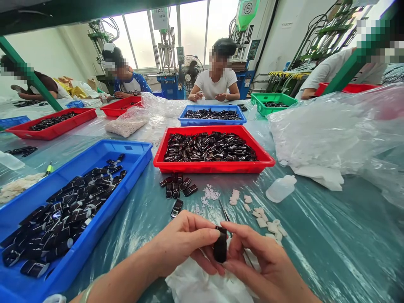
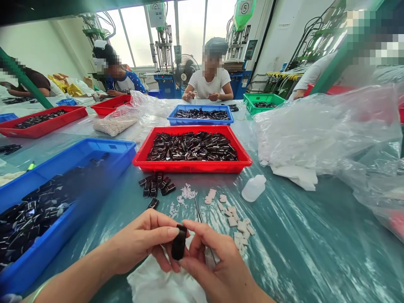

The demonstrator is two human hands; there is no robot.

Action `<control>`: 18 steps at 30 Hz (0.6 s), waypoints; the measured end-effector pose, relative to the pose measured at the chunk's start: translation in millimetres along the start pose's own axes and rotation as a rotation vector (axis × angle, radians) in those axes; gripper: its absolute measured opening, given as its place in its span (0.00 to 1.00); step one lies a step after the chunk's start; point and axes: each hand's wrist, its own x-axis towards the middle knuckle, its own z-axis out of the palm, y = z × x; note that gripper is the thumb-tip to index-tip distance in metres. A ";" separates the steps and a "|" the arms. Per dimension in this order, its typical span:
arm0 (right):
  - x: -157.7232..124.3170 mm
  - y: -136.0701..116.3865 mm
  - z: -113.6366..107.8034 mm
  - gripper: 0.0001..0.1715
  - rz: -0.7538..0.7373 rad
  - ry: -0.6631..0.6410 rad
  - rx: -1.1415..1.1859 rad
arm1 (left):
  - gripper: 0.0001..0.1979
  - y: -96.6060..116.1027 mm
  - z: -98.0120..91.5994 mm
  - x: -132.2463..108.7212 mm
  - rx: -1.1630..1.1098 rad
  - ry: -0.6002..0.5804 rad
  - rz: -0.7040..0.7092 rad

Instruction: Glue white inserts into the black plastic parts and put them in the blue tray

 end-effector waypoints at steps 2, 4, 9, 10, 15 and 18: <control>0.2 0.2 -0.4 0.25 -0.005 0.001 0.009 | 0.15 -0.9 -0.4 0.3 -0.009 0.004 0.001; 0.4 0.0 -0.8 0.26 -0.010 0.002 0.010 | 0.15 -1.4 -0.6 0.7 -0.013 0.001 0.003; 1.3 -0.4 -1.2 0.26 -0.021 -0.012 -0.052 | 0.14 -1.1 -0.1 2.0 -0.011 -0.007 0.005; 1.4 -0.2 -1.4 0.26 -0.024 -0.019 -0.064 | 0.14 -1.1 -0.1 2.1 -0.009 -0.008 0.006; 0.3 -1.5 -4.8 0.30 -0.066 -0.051 -0.104 | 0.13 -2.0 -1.0 1.3 -0.029 -0.005 0.019; 0.5 -5.8 -10.9 0.29 -0.088 0.004 -0.165 | 0.12 -2.4 -0.9 0.8 -0.055 -0.002 0.022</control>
